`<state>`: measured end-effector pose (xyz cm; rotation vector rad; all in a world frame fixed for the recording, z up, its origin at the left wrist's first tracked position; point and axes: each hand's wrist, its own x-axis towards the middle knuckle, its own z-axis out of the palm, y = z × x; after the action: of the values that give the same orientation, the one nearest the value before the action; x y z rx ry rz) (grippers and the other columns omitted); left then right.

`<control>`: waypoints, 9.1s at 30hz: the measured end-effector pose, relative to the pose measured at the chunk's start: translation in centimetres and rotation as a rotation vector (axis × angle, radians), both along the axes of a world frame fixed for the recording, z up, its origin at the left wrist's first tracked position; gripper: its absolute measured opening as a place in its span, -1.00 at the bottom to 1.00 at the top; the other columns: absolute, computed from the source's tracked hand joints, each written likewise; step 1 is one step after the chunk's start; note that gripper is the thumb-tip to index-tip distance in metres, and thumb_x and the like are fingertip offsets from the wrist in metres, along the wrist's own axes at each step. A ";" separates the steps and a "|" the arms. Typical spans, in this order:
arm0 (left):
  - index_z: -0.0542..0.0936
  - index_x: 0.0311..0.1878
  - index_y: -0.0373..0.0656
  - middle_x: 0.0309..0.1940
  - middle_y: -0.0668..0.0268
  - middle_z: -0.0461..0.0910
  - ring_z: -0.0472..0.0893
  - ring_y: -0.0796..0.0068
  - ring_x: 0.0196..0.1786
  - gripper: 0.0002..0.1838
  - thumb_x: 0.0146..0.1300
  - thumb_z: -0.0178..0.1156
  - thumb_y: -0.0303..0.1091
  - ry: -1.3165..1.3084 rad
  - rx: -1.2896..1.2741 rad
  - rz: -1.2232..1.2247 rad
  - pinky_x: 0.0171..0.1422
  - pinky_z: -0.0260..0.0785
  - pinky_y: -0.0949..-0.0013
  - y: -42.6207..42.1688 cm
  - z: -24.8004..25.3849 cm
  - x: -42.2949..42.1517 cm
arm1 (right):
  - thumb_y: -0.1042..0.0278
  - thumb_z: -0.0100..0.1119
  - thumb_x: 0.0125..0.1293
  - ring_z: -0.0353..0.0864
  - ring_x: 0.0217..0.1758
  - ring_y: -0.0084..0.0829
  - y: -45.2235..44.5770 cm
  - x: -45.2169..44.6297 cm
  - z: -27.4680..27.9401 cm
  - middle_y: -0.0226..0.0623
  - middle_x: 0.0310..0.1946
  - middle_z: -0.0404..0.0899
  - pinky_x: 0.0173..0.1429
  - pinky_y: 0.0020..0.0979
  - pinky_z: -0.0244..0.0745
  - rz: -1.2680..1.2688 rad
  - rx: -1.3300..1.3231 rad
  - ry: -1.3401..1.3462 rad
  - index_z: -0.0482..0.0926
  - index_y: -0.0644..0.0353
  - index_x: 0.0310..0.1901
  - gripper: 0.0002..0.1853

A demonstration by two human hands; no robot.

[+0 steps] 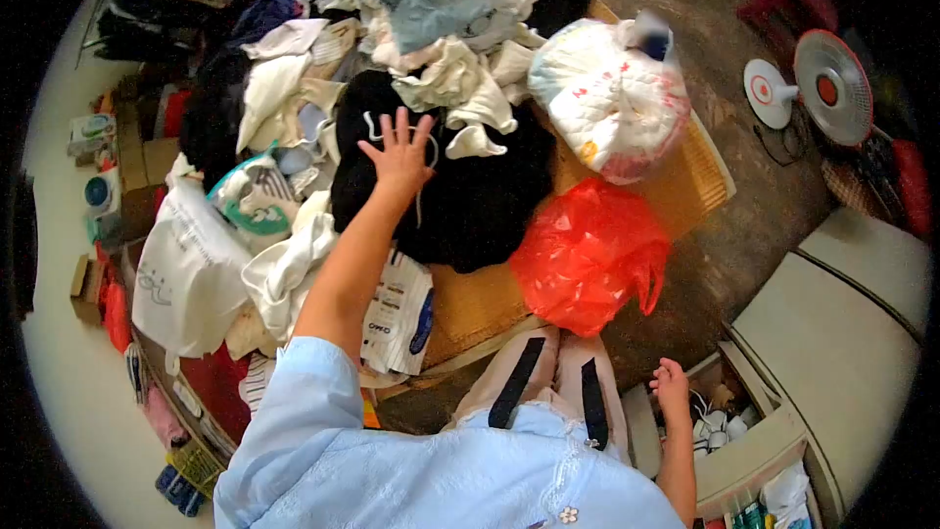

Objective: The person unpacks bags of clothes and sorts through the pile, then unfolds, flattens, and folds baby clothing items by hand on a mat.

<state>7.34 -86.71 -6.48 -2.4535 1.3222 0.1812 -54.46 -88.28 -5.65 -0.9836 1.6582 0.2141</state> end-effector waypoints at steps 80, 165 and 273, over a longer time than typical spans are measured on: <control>0.55 -0.06 -0.07 -0.23 0.15 0.57 0.52 0.16 -0.08 -0.47 -0.29 0.12 -0.40 0.751 0.354 0.116 -0.05 0.39 0.21 19.4 4.6 -11.9 | 0.38 -0.11 0.27 0.47 -0.50 -0.59 -1.4 0.2 1.5 -0.39 -0.37 0.46 -0.46 -0.55 0.36 0.063 -0.027 -0.065 0.35 0.30 0.04 -0.67; 0.47 -0.09 -0.04 -0.06 0.16 0.42 0.45 0.16 -0.04 -0.73 0.13 0.04 -0.25 -0.004 -0.762 2.044 -0.03 0.31 0.08 -35.8 -1.0 14.4 | 0.31 -0.05 0.27 0.54 -0.31 -0.45 -90.7 83.3 -1.4 -0.23 -0.27 0.54 -0.22 -0.39 0.43 1.816 -0.070 -0.194 0.42 0.26 0.02 -0.68; 0.35 0.02 -0.16 -0.03 0.14 0.45 0.44 0.28 0.06 -0.71 0.24 -0.11 -0.37 -0.376 -2.483 0.950 0.21 0.21 0.24 -32.0 41.9 19.0 | 0.38 -0.08 0.24 0.57 -0.24 -0.47 -39.8 104.5 42.3 -0.16 -0.18 0.51 -0.28 -0.47 0.53 2.187 0.881 -1.609 0.33 0.34 0.08 -0.61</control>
<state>26.37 -118.72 35.42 1.1626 0.3540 1.0333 50.05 -128.05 36.66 -1.1268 -1.3344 1.0102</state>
